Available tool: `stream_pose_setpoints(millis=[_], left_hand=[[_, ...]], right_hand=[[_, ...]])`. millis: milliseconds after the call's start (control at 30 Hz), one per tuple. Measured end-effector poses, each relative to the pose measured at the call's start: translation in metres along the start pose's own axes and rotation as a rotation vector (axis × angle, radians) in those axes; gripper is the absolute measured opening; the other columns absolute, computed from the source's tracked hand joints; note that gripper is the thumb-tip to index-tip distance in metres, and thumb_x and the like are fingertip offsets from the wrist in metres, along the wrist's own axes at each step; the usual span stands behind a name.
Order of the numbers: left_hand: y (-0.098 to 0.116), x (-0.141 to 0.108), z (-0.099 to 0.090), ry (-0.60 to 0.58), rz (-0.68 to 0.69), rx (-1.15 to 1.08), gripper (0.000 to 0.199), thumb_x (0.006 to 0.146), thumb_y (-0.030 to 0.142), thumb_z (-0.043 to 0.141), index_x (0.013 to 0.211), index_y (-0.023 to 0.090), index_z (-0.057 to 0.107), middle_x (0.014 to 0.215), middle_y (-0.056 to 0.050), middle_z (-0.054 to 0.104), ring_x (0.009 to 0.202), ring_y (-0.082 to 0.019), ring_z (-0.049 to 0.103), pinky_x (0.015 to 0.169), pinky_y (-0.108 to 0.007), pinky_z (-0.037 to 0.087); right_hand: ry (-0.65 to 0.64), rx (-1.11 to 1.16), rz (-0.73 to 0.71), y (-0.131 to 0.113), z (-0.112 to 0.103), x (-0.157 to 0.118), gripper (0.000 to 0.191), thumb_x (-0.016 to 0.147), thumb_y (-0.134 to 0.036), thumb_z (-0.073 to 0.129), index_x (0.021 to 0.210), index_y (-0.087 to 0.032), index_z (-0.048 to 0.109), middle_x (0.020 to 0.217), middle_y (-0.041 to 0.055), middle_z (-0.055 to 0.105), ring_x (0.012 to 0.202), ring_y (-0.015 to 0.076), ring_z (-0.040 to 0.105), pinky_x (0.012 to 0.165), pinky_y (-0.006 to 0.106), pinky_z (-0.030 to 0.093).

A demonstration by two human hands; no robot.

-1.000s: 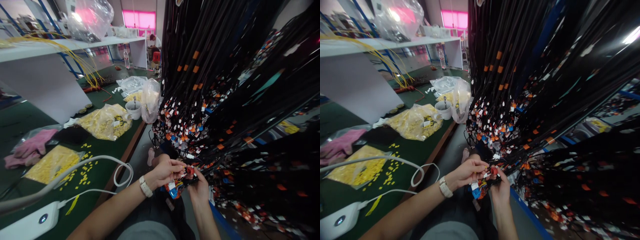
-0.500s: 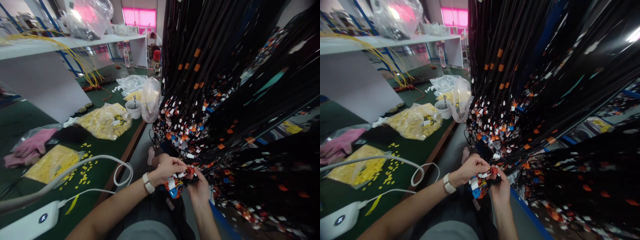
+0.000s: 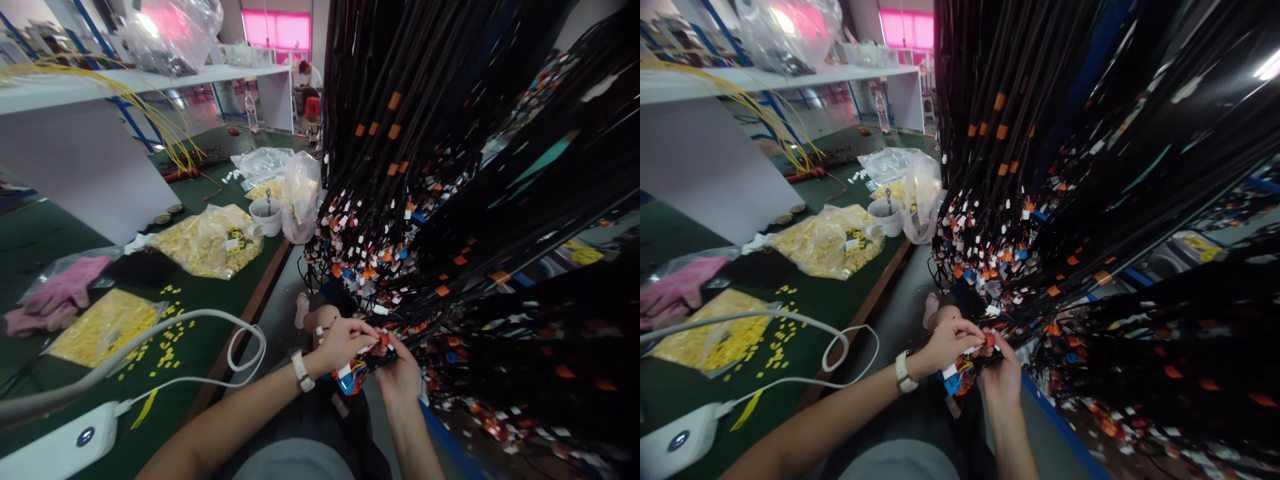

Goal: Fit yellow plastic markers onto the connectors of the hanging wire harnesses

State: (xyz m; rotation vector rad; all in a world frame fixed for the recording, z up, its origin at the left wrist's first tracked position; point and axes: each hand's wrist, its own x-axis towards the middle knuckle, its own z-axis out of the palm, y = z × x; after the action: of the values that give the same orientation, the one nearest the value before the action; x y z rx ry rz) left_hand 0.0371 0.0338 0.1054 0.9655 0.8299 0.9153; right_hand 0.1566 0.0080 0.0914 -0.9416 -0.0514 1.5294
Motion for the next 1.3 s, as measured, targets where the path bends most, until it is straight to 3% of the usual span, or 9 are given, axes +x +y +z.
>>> stream_pose_setpoints(millis=[367,633,800,1067,1300], left_hand=[[0.005,-0.002,0.006,0.032,0.004,0.018,0.01,0.068,0.023,0.064,0.068,0.012,0.063,0.058,-0.002,0.06,0.053,-0.011,0.054,0.057,-0.023,0.043],[-0.009,0.003,-0.004,0.076,0.03,0.206,0.028,0.065,0.028,0.069,0.087,0.013,0.059,0.049,0.01,0.034,0.044,-0.004,0.032,0.044,-0.016,0.027],[-0.003,0.005,-0.008,-0.022,0.013,0.319,0.034,0.071,0.031,0.063,0.099,0.012,0.063,0.05,0.006,0.042,0.044,-0.005,0.033,0.043,-0.017,0.023],[0.001,0.013,-0.012,-0.09,-0.052,0.344,0.033,0.065,0.032,0.068,0.088,0.009,0.067,0.043,0.007,0.041,0.039,-0.004,0.028,0.039,-0.018,0.017],[0.001,0.009,-0.009,0.002,-0.051,0.408,0.029,0.064,0.031,0.067,0.085,0.011,0.068,0.044,0.007,0.042,0.04,-0.004,0.028,0.041,-0.019,0.015]], right_hand=[[0.017,0.017,0.016,0.0,0.003,0.002,0.013,0.058,-0.019,0.071,0.065,-0.013,0.062,0.055,-0.0035,0.056,0.044,0.0049,0.045,0.044,0.016,0.043],[0.023,0.004,0.01,0.0,0.003,-0.001,0.013,0.057,-0.019,0.073,0.065,-0.014,0.064,0.059,-0.0024,0.061,0.046,0.0053,0.048,0.044,0.016,0.043],[0.043,-0.04,0.007,0.001,0.003,-0.005,0.016,0.057,-0.022,0.076,0.068,-0.016,0.066,0.061,-0.0023,0.064,0.049,0.008,0.053,0.049,0.019,0.046],[0.02,-0.064,0.039,0.001,0.003,-0.012,0.017,0.059,-0.026,0.078,0.068,-0.017,0.068,0.059,-0.0037,0.065,0.052,0.0083,0.057,0.053,0.018,0.048],[0.052,-0.061,-0.014,0.005,0.008,-0.015,0.025,0.054,-0.022,0.081,0.075,-0.019,0.068,0.061,-0.0052,0.065,0.054,0.0084,0.058,0.053,0.017,0.05]])
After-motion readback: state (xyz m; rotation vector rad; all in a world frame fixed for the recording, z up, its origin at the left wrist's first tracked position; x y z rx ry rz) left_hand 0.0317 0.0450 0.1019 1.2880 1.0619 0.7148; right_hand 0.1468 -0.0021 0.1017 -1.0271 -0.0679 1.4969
